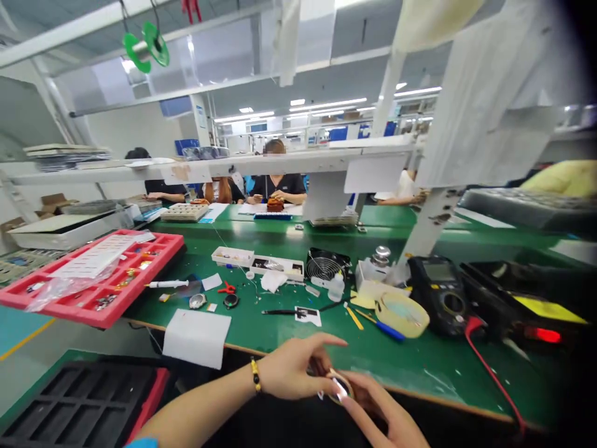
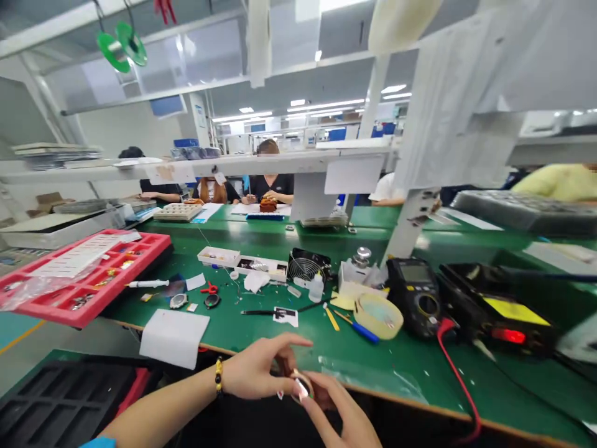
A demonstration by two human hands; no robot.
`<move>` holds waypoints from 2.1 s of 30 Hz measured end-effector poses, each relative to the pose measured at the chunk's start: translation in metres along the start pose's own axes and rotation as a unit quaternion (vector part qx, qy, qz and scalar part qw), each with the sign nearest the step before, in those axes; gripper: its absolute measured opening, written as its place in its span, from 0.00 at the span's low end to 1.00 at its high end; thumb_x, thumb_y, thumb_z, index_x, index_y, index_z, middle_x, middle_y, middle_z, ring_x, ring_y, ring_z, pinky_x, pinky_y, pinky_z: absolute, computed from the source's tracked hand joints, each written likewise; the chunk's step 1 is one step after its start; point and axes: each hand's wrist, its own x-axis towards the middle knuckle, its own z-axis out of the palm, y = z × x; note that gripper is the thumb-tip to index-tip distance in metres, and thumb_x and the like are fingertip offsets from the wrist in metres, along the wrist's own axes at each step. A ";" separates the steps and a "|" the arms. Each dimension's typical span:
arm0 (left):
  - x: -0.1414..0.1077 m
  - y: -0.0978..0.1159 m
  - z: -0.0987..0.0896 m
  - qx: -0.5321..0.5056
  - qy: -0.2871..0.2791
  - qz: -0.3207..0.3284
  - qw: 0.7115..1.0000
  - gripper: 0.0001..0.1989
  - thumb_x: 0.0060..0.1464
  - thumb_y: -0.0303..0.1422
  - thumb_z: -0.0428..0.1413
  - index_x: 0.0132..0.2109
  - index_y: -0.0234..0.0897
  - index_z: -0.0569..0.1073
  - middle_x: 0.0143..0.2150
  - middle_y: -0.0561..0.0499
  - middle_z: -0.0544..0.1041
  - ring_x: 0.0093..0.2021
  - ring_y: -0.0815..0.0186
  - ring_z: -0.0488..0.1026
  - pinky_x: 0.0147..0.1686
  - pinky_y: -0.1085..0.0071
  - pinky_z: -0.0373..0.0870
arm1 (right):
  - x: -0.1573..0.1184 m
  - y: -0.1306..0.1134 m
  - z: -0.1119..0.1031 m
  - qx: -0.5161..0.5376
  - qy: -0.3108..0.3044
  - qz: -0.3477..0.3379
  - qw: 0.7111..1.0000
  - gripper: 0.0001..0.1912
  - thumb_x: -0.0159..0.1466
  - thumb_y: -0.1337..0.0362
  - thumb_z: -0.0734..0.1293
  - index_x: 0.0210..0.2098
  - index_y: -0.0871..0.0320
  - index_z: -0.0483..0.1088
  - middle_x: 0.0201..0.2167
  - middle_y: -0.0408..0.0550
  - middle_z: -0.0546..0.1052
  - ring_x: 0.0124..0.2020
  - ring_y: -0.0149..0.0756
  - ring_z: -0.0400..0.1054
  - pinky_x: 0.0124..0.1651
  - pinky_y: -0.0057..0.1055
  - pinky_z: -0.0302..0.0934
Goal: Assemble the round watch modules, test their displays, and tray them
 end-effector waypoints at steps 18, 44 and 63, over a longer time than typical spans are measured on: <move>0.095 -0.053 -0.145 0.101 0.229 0.094 0.964 0.30 0.56 0.30 0.63 0.65 0.42 0.71 0.50 0.45 0.75 0.49 0.59 0.73 0.53 0.63 0.69 | 0.265 -0.048 0.019 0.061 0.042 -0.116 0.991 0.27 0.56 0.37 0.73 0.41 0.54 0.78 0.42 0.53 0.82 0.47 0.54 0.75 0.55 0.47 0.67; 0.082 -0.049 -0.131 0.126 0.271 -0.017 0.954 0.22 0.43 0.31 0.74 0.47 0.37 0.79 0.44 0.51 0.82 0.44 0.61 0.77 0.46 0.69 0.68 | 0.241 -0.036 0.012 0.047 -0.113 -0.075 0.990 0.30 0.70 0.39 0.63 0.58 0.54 0.73 0.46 0.51 0.81 0.50 0.50 0.73 0.55 0.40 0.64; 0.081 -0.051 -0.129 0.092 0.248 -0.010 0.964 0.22 0.45 0.28 0.71 0.48 0.36 0.77 0.48 0.48 0.82 0.47 0.59 0.78 0.49 0.67 0.70 | 0.240 -0.027 0.028 0.172 -0.093 -0.024 0.980 0.31 0.63 0.33 0.67 0.42 0.54 0.80 0.40 0.50 0.81 0.44 0.50 0.76 0.44 0.39 0.72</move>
